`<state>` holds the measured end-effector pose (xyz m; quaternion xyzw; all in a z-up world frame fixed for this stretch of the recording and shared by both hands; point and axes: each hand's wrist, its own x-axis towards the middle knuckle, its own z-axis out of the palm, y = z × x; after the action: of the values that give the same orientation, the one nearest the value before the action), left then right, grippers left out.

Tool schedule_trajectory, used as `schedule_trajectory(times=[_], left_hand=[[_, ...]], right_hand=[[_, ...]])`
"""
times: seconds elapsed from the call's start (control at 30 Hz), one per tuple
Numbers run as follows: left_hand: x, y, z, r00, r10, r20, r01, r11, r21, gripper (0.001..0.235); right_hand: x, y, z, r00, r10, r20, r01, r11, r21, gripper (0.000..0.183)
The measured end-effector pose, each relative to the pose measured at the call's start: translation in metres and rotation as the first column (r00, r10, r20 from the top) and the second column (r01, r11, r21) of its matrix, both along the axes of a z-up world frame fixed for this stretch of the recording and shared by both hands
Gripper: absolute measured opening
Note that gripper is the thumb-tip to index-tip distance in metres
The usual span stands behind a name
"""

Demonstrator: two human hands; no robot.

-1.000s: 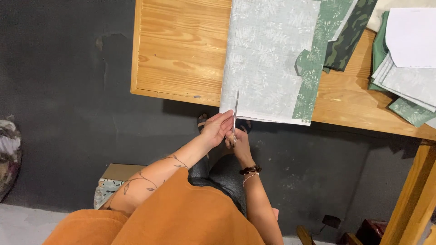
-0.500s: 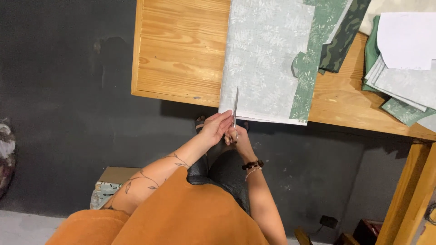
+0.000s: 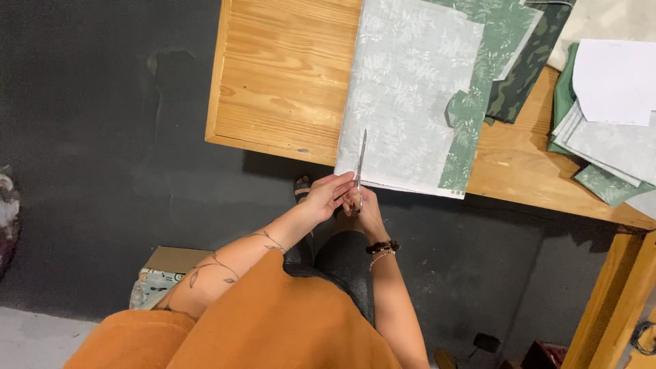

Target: The person uses shears to cut a piece of green patterned fabric on a wooden table. They follow a white paper pattern placed on top of the fabric, trimming the edges and shaping the material into a specific form.

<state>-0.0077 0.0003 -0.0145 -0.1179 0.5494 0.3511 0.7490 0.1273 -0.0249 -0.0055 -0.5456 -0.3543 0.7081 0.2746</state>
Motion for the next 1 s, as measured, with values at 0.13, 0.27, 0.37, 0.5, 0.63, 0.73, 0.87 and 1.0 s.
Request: schedule_trajectory(times=[0.13,0.27,0.37,0.5,0.63,0.73,0.87,1.0], left_hand=[[-0.001,0.002,0.003,1.000,-0.003,0.008,0.003,1.000,-0.013,0.071],[-0.003,0.000,0.006,1.000,-0.001,0.025,0.002,1.000,-0.013,0.067],[-0.005,0.000,0.016,0.998,0.022,0.054,-0.020,0.999,-0.042,0.062],[0.008,-0.003,-0.010,0.989,0.114,0.097,-0.109,0.992,-0.061,0.056],[0.024,-0.008,-0.017,0.956,0.245,0.159,-0.229,0.967,-0.114,0.027],[0.035,0.002,0.016,0.912,0.370,0.176,-0.346,0.926,-0.152,0.024],[0.041,0.031,0.104,0.870,0.481,0.105,-0.470,0.875,-0.118,0.046],[0.071,0.027,0.055,0.840,0.542,0.038,-0.539,0.840,-0.069,0.048]], right_hand=[[0.001,-0.002,-0.011,1.000,-0.023,-0.014,0.023,1.000,-0.010,0.051],[0.010,-0.007,-0.012,0.998,-0.035,-0.054,0.033,0.998,-0.052,0.052],[0.020,-0.004,0.012,0.997,-0.020,-0.070,0.012,0.993,-0.114,0.048],[0.049,0.021,0.039,0.985,0.171,0.006,-0.170,0.982,-0.087,0.028],[0.068,0.064,0.096,0.921,0.389,0.034,-0.368,0.894,-0.257,0.032],[0.092,0.100,0.098,0.813,0.582,0.020,-0.554,0.785,-0.277,0.033],[0.114,0.148,0.092,0.689,0.722,-0.053,-0.708,0.657,-0.258,0.037],[0.126,0.183,0.070,0.479,0.870,-0.118,-0.867,0.448,-0.219,0.042]])
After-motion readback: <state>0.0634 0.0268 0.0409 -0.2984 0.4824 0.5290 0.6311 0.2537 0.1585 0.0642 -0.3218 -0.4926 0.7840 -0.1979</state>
